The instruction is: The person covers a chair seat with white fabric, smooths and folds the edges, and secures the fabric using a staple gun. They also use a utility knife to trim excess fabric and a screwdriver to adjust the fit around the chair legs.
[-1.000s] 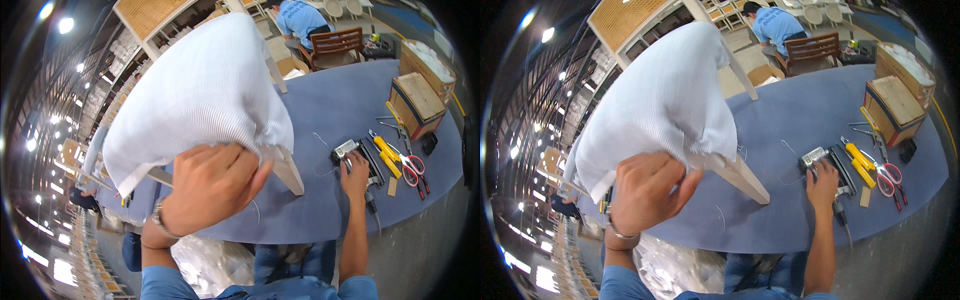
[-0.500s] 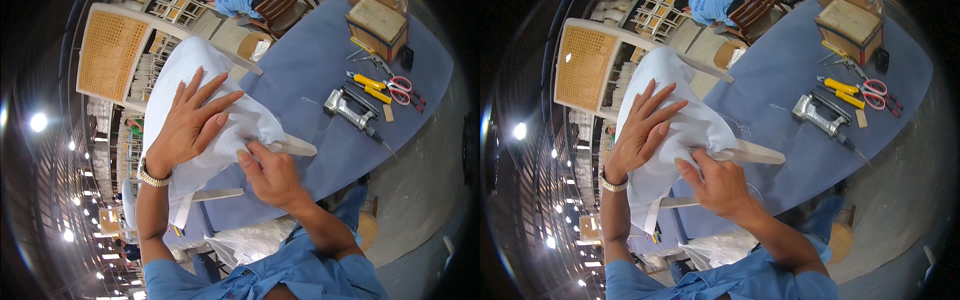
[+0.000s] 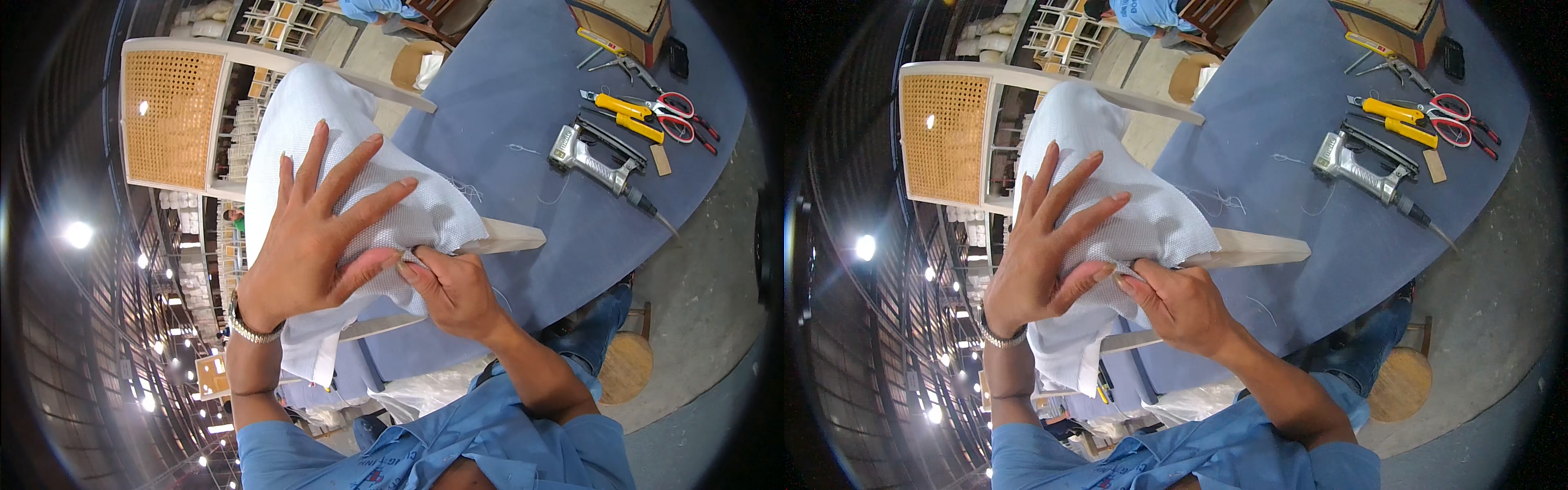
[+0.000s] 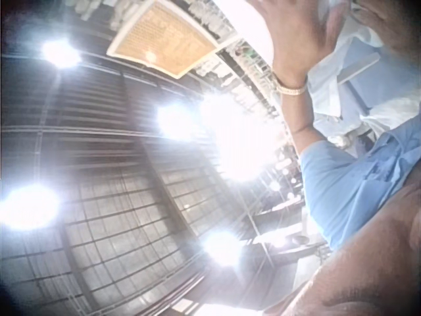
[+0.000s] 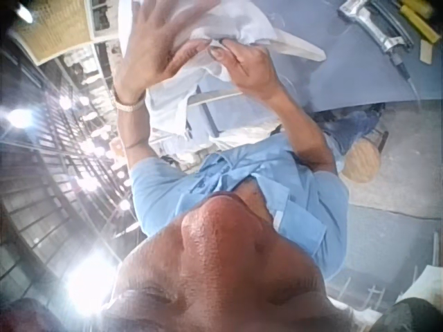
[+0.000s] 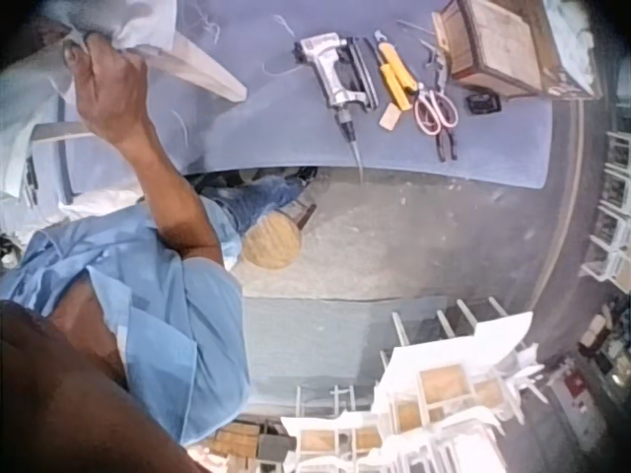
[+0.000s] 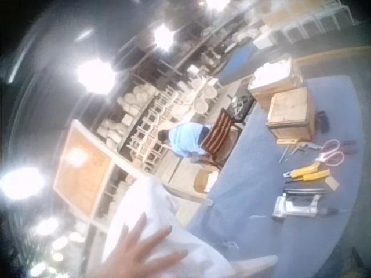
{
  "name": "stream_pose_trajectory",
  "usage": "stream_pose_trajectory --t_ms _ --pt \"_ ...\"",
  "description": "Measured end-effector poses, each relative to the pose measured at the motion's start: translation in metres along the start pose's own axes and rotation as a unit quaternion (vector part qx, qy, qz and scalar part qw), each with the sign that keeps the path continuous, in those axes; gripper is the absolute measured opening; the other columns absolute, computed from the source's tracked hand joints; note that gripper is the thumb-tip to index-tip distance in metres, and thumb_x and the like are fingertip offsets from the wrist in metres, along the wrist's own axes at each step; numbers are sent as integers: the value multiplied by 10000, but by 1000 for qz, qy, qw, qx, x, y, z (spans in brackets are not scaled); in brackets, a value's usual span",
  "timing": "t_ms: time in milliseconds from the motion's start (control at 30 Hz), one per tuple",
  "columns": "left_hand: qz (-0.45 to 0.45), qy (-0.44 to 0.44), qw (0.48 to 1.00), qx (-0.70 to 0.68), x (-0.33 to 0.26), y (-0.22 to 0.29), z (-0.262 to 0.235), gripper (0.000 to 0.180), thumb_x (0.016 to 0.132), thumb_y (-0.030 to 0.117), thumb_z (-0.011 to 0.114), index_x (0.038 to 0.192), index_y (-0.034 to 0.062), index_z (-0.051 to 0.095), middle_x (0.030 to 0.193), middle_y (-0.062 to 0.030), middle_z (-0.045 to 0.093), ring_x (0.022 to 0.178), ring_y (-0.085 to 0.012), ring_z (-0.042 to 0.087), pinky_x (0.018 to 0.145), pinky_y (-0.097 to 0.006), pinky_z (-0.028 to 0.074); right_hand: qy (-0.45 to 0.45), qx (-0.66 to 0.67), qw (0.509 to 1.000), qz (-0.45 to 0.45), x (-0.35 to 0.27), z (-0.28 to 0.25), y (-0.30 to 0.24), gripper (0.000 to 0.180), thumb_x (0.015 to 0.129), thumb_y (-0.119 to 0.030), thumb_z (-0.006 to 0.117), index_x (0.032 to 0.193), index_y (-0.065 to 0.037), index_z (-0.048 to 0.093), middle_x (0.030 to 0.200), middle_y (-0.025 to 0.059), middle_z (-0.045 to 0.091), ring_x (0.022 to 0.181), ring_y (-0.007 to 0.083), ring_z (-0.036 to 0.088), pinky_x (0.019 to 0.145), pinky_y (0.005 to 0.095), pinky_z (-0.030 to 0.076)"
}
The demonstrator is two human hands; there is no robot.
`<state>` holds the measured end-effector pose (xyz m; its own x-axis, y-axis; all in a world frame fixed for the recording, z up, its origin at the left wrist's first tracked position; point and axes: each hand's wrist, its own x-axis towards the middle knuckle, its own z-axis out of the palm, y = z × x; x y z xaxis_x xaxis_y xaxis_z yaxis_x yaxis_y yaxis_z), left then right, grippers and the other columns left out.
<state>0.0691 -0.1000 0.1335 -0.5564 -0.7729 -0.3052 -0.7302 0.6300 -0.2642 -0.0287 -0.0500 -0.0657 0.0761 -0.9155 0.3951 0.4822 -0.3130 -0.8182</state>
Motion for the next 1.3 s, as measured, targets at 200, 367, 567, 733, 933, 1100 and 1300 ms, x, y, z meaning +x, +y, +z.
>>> stream_pose_trajectory --t_ms 200,367,567,733,933,1100,1300 --pt "-45 0 998 44 2 15 3 506 807 442 742 1270 244 696 1584 -132 396 1520 -465 167 1151 -706 163 -13 39 999 28 4 -5 -3 290 1022 -263 591 865 -22 618 578 169 560 515 343 619 487 406 439" --pt "-52 20 997 49 3 17 6 475 808 476 731 1213 227 721 1539 -132 458 1507 -466 213 1162 -671 196 13 35 998 57 -1 -11 -11 217 1005 -240 627 1020 -23 631 742 161 660 648 293 703 569 363 519" --pt "-48 36 997 51 3 16 8 482 816 500 713 1195 203 726 1513 -146 487 1500 -468 234 1165 -645 216 97 45 994 -31 -11 -3 -4 304 980 -173 661 1241 -32 591 1061 169 721 912 286 748 716 327 583" --pt "-42 36 998 42 4 15 8 491 832 506 698 1205 187 719 1511 -154 487 1500 -464 237 1166 -637 219 62 71 995 24 -14 -6 -3 245 1024 -201 598 1198 -31 629 994 140 715 889 225 741 668 299 578" --pt "-43 40 997 47 3 15 9 475 838 482 710 1205 181 713 1510 -152 489 1498 -459 246 1165 -635 227 -85 304 918 239 -13 -13 -3 282 1074 -263 503 1091 -15 636 725 37 594 630 59 596 543 242 530" --pt "-58 47 996 57 4 21 9 449 840 454 723 1196 181 714 1503 -146 498 1497 -447 260 1162 -633 240 72 201 963 162 -18 -7 -10 266 1046 -270 575 978 -14 603 706 42 603 573 70 558 523 246 492" --pt "-57 57 996 27 2 19 13 468 790 398 793 1224 253 696 1541 -96 444 1491 -471 235 1090 -756 226 147 26 989 2 -13 -5 -8 208 954 -182 706 916 -9 597 713 75 616 555 155 587 528 297 474"
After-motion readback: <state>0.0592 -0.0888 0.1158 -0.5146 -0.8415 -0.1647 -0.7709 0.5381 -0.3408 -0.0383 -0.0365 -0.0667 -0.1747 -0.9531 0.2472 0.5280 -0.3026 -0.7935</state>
